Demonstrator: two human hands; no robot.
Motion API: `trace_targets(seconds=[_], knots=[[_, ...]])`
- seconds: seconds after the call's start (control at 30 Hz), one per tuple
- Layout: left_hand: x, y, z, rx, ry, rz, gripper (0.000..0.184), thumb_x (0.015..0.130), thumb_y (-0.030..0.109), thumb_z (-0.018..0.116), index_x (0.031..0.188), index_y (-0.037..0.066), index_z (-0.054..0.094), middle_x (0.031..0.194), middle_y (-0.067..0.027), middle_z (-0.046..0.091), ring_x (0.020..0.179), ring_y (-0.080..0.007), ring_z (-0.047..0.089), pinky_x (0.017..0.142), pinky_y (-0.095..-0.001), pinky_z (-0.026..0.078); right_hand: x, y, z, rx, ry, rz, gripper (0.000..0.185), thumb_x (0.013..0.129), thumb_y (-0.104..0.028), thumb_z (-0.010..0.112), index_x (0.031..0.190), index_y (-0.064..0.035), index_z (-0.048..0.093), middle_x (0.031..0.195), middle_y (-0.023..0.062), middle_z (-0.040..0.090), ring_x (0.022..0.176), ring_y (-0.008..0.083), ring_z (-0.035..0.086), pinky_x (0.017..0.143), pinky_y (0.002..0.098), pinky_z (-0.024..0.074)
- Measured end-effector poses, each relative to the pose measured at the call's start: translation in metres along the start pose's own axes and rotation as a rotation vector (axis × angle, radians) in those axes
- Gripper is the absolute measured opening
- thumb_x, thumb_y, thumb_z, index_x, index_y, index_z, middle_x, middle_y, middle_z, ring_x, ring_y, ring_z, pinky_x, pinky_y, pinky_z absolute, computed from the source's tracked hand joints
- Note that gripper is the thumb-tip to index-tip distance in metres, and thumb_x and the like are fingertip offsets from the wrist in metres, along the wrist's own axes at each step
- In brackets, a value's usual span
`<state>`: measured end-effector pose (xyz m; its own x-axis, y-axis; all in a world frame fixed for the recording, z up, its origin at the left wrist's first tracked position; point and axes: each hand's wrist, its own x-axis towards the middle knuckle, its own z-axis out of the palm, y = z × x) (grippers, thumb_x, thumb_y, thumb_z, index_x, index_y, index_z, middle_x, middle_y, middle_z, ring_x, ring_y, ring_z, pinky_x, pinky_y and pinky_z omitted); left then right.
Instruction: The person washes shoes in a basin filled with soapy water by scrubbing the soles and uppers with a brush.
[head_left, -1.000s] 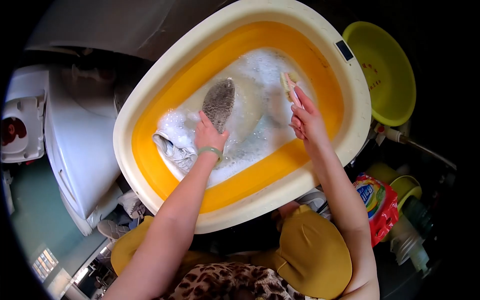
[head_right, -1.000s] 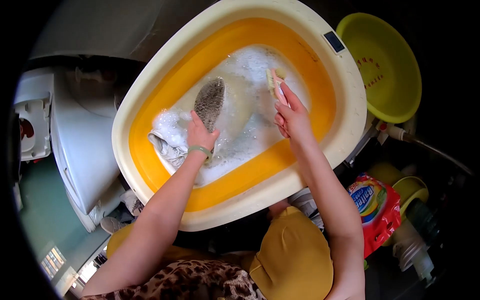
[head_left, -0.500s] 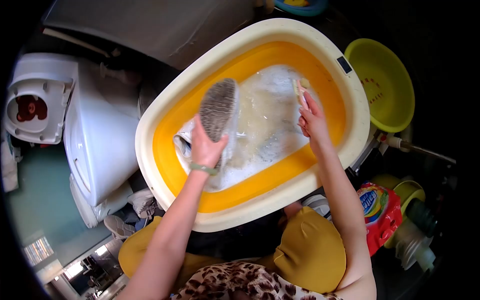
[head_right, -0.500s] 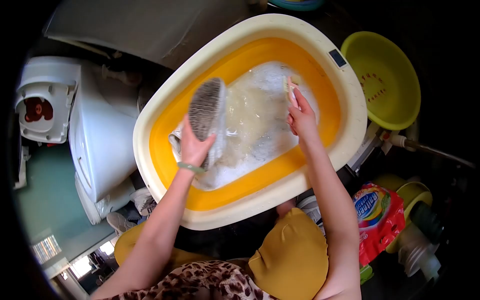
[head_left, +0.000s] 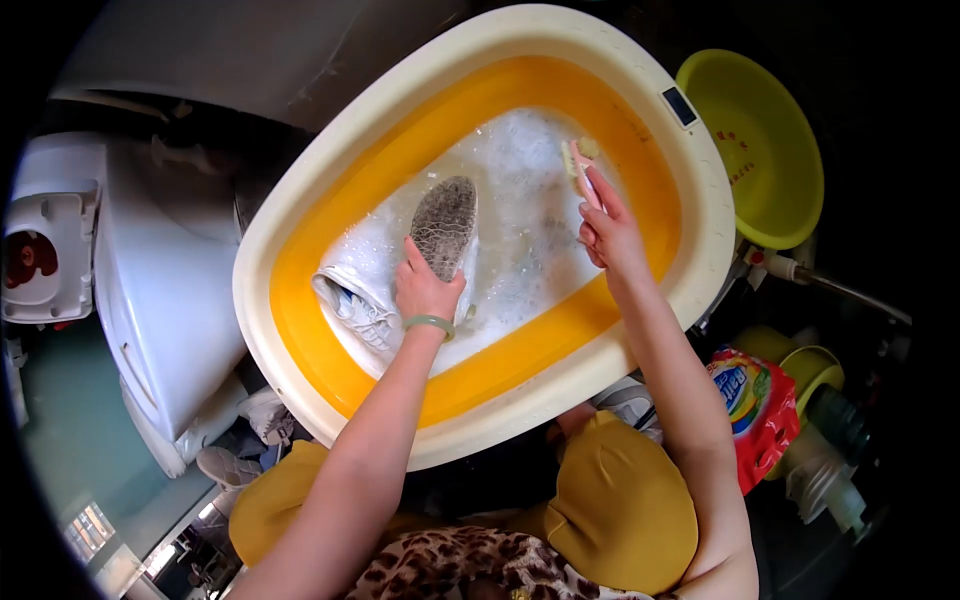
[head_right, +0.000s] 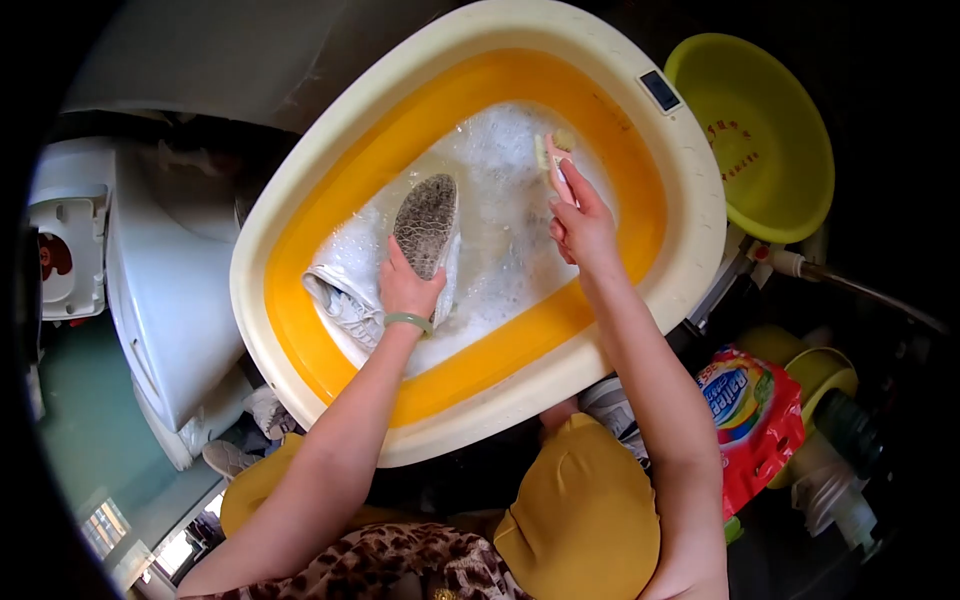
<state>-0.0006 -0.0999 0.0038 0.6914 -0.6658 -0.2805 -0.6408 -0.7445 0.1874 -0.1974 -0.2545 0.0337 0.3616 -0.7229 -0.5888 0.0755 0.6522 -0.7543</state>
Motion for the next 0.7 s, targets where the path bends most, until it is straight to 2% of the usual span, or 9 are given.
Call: trace_targets(seconds=[0.2, 0.3, 0.37, 0.53, 0.6, 0.7], knots=[[0.006, 0.002, 0.009, 0.06, -0.081, -0.083, 0.097, 0.064, 0.034, 0.073, 0.138, 0.004, 0.018, 0.111, -0.0187, 0.048, 0.105, -0.0338, 0.047, 0.088, -0.0407, 0.041, -0.003, -0.001, 0.0, -0.02, -0.049, 0.078, 0.055, 0.085, -0.005, 0.049, 0.137, -0.0153, 0.035, 0.065, -0.0037, 0.047, 0.045, 0.0034, 0.04, 0.034, 0.0189, 0.0253], [0.013, -0.004, 0.015, 0.026, -0.05, -0.034, 0.099, 0.063, 0.032, 0.074, 0.138, 0.004, 0.017, 0.113, -0.0205, 0.047, 0.106, -0.0348, 0.047, 0.09, -0.0406, 0.04, -0.002, -0.002, -0.002, -0.013, -0.077, 0.063, 0.055, 0.084, -0.005, 0.048, 0.137, -0.0148, 0.035, 0.066, -0.0031, 0.047, 0.046, 0.0037, 0.041, 0.034, 0.0193, 0.026], [0.02, -0.013, 0.012, -0.095, -0.131, 0.002, 0.098, 0.063, 0.028, 0.074, 0.138, 0.002, 0.016, 0.115, -0.0231, 0.046, 0.107, -0.0366, 0.046, 0.093, -0.04, 0.039, -0.007, -0.007, 0.008, -0.043, -0.002, 0.044, 0.053, 0.086, -0.007, 0.048, 0.137, -0.0156, 0.035, 0.065, -0.0051, 0.045, 0.047, 0.0019, 0.038, 0.036, 0.0172, 0.0239], [-0.006, -0.006, -0.055, -0.18, -0.16, -0.003, 0.095, 0.062, 0.023, 0.073, 0.137, -0.001, 0.019, 0.119, -0.0265, 0.045, 0.112, -0.0383, 0.044, 0.097, -0.04, 0.036, -0.011, -0.001, 0.001, -0.063, 0.014, -0.031, 0.054, 0.086, -0.006, 0.047, 0.137, -0.0152, 0.035, 0.067, -0.0054, 0.046, 0.048, 0.0021, 0.04, 0.036, 0.018, 0.0248], [-0.013, -0.013, -0.078, -0.221, 0.115, 0.202, 0.095, 0.061, 0.022, 0.074, 0.136, -0.002, 0.021, 0.122, -0.0265, 0.043, 0.114, -0.0384, 0.043, 0.099, -0.0396, 0.034, -0.008, -0.006, 0.003, -0.061, 0.006, -0.068, 0.054, 0.085, -0.006, 0.047, 0.137, -0.0151, 0.035, 0.067, -0.0054, 0.046, 0.048, 0.0021, 0.04, 0.036, 0.0183, 0.025], [-0.023, -0.002, -0.116, -0.214, 0.201, 0.233, 0.096, 0.06, 0.021, 0.075, 0.136, -0.002, 0.022, 0.123, -0.0262, 0.043, 0.115, -0.0382, 0.042, 0.1, -0.0389, 0.033, -0.003, -0.007, 0.002, -0.031, 0.018, -0.057, 0.054, 0.085, -0.006, 0.048, 0.137, -0.0151, 0.035, 0.067, -0.0053, 0.046, 0.048, 0.0022, 0.04, 0.035, 0.0185, 0.0255]])
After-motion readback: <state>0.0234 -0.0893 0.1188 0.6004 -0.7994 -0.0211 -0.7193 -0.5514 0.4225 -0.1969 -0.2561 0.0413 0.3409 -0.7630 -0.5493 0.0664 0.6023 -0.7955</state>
